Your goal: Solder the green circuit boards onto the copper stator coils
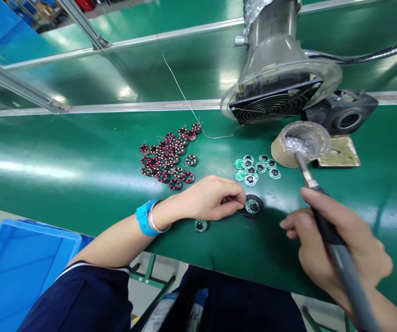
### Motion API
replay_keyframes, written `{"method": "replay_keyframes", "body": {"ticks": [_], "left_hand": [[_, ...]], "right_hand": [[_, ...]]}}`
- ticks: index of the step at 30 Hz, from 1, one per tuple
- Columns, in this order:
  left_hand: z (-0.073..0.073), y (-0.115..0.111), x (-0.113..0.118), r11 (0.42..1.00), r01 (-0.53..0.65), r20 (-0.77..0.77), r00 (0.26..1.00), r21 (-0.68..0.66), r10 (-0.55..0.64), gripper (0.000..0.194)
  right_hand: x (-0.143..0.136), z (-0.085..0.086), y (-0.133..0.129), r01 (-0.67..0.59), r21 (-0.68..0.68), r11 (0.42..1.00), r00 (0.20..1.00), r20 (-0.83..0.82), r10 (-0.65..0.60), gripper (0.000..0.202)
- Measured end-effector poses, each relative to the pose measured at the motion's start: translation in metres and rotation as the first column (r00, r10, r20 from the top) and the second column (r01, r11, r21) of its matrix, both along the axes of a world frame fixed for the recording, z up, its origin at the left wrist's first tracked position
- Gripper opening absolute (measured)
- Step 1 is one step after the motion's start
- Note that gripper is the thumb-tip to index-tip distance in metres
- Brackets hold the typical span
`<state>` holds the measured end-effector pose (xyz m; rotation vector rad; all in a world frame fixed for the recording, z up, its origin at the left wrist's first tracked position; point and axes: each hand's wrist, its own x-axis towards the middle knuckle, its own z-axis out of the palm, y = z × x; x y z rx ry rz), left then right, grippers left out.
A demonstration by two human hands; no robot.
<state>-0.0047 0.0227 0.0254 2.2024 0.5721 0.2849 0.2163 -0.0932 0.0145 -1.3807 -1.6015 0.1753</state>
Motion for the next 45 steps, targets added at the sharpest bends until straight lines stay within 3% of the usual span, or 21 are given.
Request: {"method": "replay_keyframes", "body": {"ticks": [5,10,38,45], "left_hand": [[-0.002,-0.001,0.000,1.000,-0.005,-0.003,1.000,0.020,0.006,0.011],[0.000,-0.002,0.001,1.000,-0.023,-0.009,1.000,0.018,0.023,0.011],[-0.006,-0.006,0.002,0.999,-0.011,0.000,1.000,0.041,0.011,0.013],[-0.006,-0.005,0.001,0.991,0.012,-0.052,0.999,0.130,-0.005,0.013]], "right_hand": [[-0.008,0.003,0.022,-0.293,-0.070,0.953,0.932,0.199,0.302,0.026],[-0.005,0.000,0.037,-0.396,-0.086,0.914,0.886,0.225,0.405,0.027],[-0.006,-0.011,0.030,-0.348,-0.096,0.932,0.919,0.161,0.360,0.037],[-0.005,-0.013,0.031,-0.350,-0.084,0.933,0.916,0.177,0.360,0.043]]}}
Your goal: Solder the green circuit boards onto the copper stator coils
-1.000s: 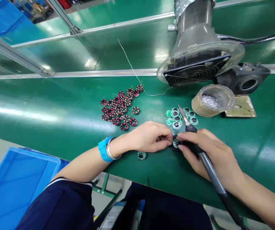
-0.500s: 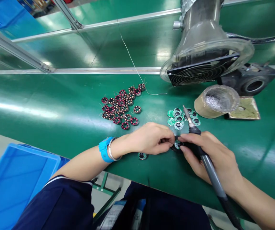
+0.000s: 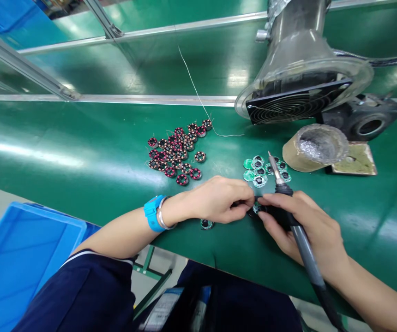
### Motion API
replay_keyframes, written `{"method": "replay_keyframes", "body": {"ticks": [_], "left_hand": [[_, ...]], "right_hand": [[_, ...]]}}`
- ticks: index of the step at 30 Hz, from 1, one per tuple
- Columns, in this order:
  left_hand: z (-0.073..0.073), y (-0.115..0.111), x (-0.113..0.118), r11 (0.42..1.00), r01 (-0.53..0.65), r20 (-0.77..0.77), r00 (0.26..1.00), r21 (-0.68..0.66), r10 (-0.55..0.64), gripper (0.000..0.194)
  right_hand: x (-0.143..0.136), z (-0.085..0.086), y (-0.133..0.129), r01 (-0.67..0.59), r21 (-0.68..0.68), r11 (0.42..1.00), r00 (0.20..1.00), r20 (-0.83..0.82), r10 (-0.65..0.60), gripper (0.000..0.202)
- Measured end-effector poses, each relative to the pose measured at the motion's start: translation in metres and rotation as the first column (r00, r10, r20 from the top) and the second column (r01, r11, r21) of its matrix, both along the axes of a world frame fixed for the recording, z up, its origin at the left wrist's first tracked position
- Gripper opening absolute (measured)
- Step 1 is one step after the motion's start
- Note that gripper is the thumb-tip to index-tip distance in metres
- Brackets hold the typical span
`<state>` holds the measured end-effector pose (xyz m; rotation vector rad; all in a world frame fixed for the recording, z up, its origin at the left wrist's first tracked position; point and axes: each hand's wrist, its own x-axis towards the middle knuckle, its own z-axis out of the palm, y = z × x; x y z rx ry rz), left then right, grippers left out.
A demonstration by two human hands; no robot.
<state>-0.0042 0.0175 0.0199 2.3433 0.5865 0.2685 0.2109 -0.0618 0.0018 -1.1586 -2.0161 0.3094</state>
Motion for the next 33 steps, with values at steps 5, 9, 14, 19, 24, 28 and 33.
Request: {"method": "replay_keyframes", "body": {"ticks": [5,9,14,19,24,28,33], "left_hand": [[0.0024,0.0004,0.0004,0.999,0.003,-0.028,1.000,0.044,-0.001,0.011],[0.0013,0.0005,-0.0002,0.999,0.000,-0.002,1.000,0.047,0.000,0.010],[-0.0012,0.0015,-0.0012,1.000,0.014,0.038,0.999,0.010,-0.014,0.010],[-0.0015,0.0030,-0.0008,0.999,0.021,0.050,0.999,-0.027,-0.020,0.011],[-0.0002,0.0036,-0.0006,0.999,0.010,0.025,1.000,-0.044,-0.009,0.010],[-0.0006,0.0020,-0.0016,0.999,0.001,0.056,0.998,-0.032,0.000,0.008],[-0.0018,-0.0031,-0.0006,1.000,0.018,0.143,0.990,-0.021,-0.015,0.013]], "right_hand": [[-0.0012,0.0005,-0.0004,0.009,-0.008,1.000,1.000,0.018,-0.009,0.041],[-0.0009,0.0005,-0.0008,0.003,0.002,1.000,1.000,0.016,-0.003,0.043],[-0.0009,-0.0003,0.0001,-0.018,-0.003,1.000,1.000,0.015,0.018,0.043],[-0.0013,0.0005,0.0008,-0.035,-0.009,0.999,0.999,-0.001,0.035,0.044],[-0.0007,0.0004,0.0008,-0.037,-0.010,0.999,0.999,0.001,0.037,0.045],[-0.0012,0.0001,0.0005,-0.027,-0.008,1.000,1.000,0.003,0.027,0.040],[-0.0022,0.0012,0.0011,-0.002,-0.002,1.000,1.000,0.019,0.002,0.037]]}}
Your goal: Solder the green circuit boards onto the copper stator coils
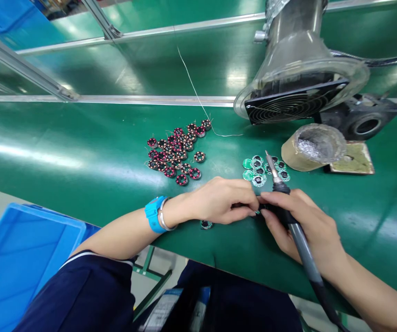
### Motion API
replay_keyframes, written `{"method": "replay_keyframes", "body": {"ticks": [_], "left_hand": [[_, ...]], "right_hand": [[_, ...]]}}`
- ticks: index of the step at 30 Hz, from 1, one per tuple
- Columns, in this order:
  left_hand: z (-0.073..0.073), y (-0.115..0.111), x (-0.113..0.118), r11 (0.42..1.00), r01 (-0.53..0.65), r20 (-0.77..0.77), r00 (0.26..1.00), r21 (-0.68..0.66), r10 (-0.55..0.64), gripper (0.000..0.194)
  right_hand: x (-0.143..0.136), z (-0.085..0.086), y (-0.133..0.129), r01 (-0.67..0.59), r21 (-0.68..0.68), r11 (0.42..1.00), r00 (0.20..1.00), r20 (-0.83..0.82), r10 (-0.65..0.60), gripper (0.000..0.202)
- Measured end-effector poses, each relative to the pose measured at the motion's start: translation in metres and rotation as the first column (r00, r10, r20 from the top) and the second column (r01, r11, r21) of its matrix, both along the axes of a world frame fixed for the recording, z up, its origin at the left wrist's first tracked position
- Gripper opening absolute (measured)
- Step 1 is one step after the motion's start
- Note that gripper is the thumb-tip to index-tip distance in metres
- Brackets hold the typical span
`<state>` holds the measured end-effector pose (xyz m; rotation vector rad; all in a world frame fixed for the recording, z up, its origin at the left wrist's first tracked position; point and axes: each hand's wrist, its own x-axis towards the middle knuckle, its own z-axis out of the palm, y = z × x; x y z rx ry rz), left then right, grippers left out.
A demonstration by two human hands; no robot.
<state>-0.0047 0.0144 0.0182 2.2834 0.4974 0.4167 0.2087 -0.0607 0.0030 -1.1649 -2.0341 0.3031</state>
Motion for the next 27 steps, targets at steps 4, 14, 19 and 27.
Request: {"method": "replay_keyframes", "body": {"ticks": [4,14,19,27], "left_hand": [[0.006,-0.005,0.004,0.989,-0.094,-0.022,0.996,-0.116,0.092,0.011],[0.013,-0.007,0.009,0.821,-0.351,-0.289,0.927,-0.451,0.238,0.007],[0.013,-0.007,0.009,0.818,-0.354,-0.336,0.918,-0.454,0.211,0.010],[0.020,-0.006,0.008,0.869,-0.313,-0.351,0.920,-0.384,0.177,0.010]], "right_hand": [[0.000,0.001,0.001,-0.002,0.009,1.000,1.000,-0.004,0.002,0.039],[-0.001,-0.003,0.000,-0.054,0.102,0.993,0.998,0.027,0.051,0.044],[0.001,-0.006,0.000,-0.095,0.138,0.986,0.995,0.052,0.089,0.050],[0.003,-0.004,0.000,-0.135,0.124,0.983,0.990,0.067,0.127,0.050]]}}
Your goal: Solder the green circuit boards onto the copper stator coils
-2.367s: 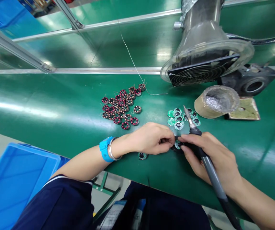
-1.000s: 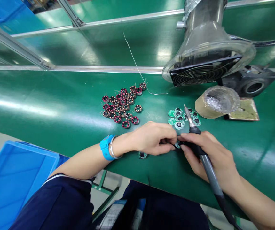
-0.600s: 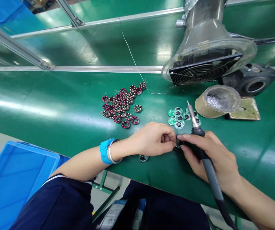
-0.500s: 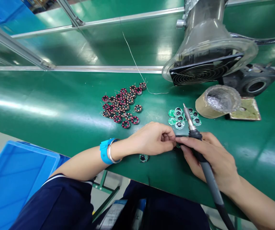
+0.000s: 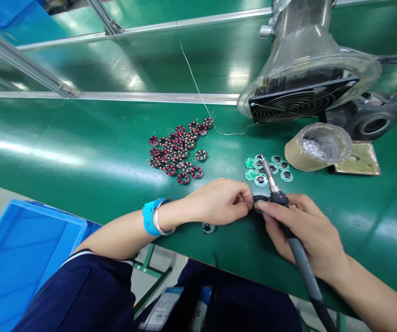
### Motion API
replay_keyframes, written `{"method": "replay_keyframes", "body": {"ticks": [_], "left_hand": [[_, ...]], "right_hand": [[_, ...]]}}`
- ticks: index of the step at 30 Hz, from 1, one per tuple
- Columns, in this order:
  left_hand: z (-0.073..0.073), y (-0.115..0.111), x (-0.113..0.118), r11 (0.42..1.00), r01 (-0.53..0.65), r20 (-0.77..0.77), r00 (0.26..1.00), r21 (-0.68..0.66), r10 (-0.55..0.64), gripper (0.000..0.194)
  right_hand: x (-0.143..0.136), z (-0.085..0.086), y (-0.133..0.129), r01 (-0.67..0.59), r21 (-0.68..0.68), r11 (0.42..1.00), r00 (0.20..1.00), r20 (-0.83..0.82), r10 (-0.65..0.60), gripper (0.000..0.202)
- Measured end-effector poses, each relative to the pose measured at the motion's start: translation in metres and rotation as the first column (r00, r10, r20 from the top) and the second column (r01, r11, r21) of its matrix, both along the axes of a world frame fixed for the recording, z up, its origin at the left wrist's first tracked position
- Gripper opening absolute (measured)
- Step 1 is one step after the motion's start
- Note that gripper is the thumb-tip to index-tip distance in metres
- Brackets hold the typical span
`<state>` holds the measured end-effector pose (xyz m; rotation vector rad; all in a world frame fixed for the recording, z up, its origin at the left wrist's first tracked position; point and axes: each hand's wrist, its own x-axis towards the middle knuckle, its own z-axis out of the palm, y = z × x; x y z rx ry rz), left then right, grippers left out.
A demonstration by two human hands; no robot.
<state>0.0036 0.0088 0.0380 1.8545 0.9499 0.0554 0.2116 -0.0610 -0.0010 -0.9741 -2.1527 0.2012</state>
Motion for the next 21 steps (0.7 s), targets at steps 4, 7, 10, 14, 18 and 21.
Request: {"method": "replay_keyframes", "body": {"ticks": [4,7,10,14,18,21], "left_hand": [[-0.0004,0.0006,0.0003,1.000,0.002,-0.010,1.000,0.013,-0.002,0.009],[-0.0008,0.0008,0.0009,1.000,0.009,-0.006,1.000,0.001,-0.009,0.009],[-0.0006,0.0014,0.0010,1.000,0.001,-0.007,1.000,-0.001,-0.001,0.009],[0.0004,0.0026,-0.0003,1.000,0.009,-0.021,1.000,-0.013,-0.009,0.010],[-0.0002,0.0028,-0.0016,0.999,0.015,-0.010,1.000,-0.031,-0.015,0.010],[-0.0018,0.0023,-0.0014,1.000,0.002,-0.002,1.000,-0.022,-0.002,0.010]], "right_hand": [[-0.0003,0.0026,0.0009,0.004,0.004,1.000,1.000,-0.014,-0.004,0.050],[-0.0003,0.0019,0.0000,0.039,-0.008,0.999,0.999,-0.023,-0.039,0.050],[-0.0003,0.0001,-0.0009,0.029,-0.013,1.000,0.999,-0.019,-0.029,0.050],[-0.0005,0.0009,-0.0001,-0.002,-0.007,1.000,1.000,-0.015,0.002,0.053],[0.0005,0.0026,0.0000,-0.013,0.003,1.000,1.000,-0.010,0.013,0.055],[0.0017,0.0016,-0.0014,-0.019,0.002,1.000,1.000,-0.002,0.019,0.056]]}}
